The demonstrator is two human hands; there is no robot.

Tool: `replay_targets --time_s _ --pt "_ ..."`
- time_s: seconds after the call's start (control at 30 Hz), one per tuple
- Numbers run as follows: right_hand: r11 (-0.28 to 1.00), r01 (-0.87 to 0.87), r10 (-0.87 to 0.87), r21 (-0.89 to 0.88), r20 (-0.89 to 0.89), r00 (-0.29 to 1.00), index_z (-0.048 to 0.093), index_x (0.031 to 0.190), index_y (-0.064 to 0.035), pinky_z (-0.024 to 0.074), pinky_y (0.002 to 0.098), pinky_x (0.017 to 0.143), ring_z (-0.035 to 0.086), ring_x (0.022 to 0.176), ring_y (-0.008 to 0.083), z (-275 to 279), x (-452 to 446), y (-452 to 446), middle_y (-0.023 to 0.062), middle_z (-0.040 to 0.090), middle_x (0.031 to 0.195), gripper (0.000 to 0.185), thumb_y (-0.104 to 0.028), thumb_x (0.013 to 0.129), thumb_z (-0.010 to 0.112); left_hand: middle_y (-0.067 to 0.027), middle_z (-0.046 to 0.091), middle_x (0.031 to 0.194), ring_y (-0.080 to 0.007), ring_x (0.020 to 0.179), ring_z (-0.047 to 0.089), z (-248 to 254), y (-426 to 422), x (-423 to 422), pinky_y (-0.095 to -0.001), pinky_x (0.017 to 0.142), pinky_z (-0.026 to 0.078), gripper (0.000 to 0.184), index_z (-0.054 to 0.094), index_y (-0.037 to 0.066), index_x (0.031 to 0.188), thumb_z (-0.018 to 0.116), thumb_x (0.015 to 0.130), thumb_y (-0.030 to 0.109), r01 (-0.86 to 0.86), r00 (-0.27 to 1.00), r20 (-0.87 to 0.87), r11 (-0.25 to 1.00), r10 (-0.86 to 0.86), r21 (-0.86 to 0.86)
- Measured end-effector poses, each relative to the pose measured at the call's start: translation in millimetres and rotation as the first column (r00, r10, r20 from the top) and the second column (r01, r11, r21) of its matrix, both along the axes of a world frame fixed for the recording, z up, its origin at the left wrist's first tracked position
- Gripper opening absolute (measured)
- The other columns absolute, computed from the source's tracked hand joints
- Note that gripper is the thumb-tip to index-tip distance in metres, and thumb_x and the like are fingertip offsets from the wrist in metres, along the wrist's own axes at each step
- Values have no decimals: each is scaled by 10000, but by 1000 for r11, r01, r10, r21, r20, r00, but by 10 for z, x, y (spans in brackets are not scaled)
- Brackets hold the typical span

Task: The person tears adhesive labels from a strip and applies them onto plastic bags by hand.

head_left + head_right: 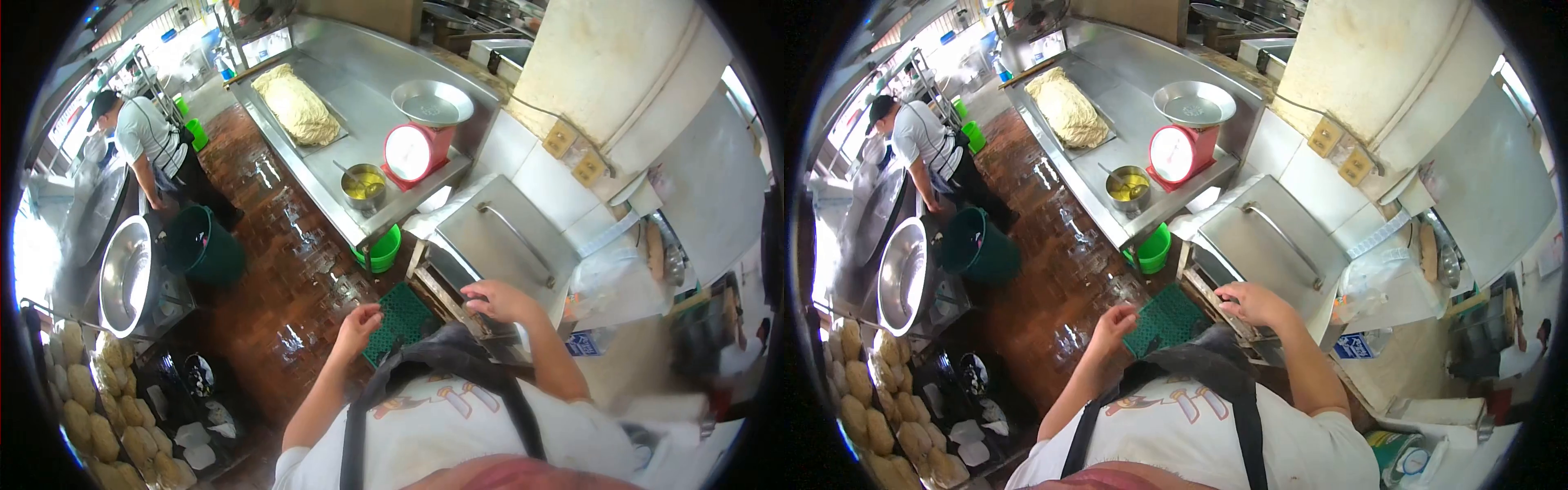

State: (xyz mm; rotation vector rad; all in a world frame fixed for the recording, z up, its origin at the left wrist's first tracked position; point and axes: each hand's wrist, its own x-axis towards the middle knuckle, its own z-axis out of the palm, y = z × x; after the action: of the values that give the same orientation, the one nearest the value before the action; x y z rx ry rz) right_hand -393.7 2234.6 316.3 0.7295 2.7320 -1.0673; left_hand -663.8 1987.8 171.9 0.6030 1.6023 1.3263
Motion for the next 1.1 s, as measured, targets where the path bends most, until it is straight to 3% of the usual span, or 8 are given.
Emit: replay_targets --time_s 0.17,0.3,0.43,0.67,0.77,0.87,0.97,1.1 --pt "1000 9 -9 -2 2 1000 628 1295 -107 507 384 928 640 1060 296 -115 -130 352 129 672 1180 382 -314 974 646 -62 682 984 -132 885 645 -174 42 -211 -270 800 533 332 610 -17 1250 667 962 138 -41 998 54 998 43 -37" --pt "999 41 -41 6 -22 999 628 1291 -103 506 396 924 636 1064 313 -191 -169 748 149 667 1185 380 -317 977 639 -60 679 994 -133 897 639 120 465 -355 -280 808 540 342 584 -16 1281 646 974 120 -29 999 -30 995 26 -96" --pt "994 109 -110 -18 -106 988 622 1301 -102 502 410 933 630 1072 332 -164 -38 1192 174 660 1195 388 -322 981 627 -59 681 991 -122 859 633 251 1062 -363 -281 786 542 318 607 -16 1258 643 977 128 -44 998 48 996 47 -78" --pt "982 159 -163 -106 -27 986 582 1345 -105 472 434 996 583 1160 367 -505 334 2065 198 618 1271 428 -351 995 587 -58 693 1019 -109 848 640 264 2208 -392 -249 737 527 337 581 -9 1281 637 984 141 147 980 -118 980 -162 -131" --pt "966 258 -253 28 -118 960 576 1348 -90 460 441 1019 553 1213 377 -803 553 2382 208 593 1303 442 -315 971 628 -56 693 1021 -112 847 632 336 2661 -293 -259 754 525 342 587 5 1282 648 978 150 208 960 -149 962 -235 -178" --pt "841 540 -516 -27 -336 788 568 1344 -64 438 446 1053 528 1250 384 -902 680 2583 205 570 1327 444 -264 956 650 -61 700 1046 -134 883 654 422 3144 -134 -284 801 533 349 602 13 1277 661 971 171 346 911 -166 918 -378 -192" --pt "766 640 -543 61 -471 695 565 1335 -45 422 438 1076 525 1262 377 -1068 727 2674 187 552 1356 432 -250 962 641 -83 711 1084 -159 945 677 415 3555 -112 -311 846 536 374 611 18 1284 660 973 221 451 846 -191 859 -498 -240" --pt "644 758 -656 107 -433 618 484 1396 -5 368 467 1119 455 1327 411 -1162 735 2683 232 484 1419 489 -241 983 600 -101 711 1101 -168 946 681 283 4146 -85 -312 853 535 396 606 14 1294 654 975 245 575 739 -285 792 -611 -207"
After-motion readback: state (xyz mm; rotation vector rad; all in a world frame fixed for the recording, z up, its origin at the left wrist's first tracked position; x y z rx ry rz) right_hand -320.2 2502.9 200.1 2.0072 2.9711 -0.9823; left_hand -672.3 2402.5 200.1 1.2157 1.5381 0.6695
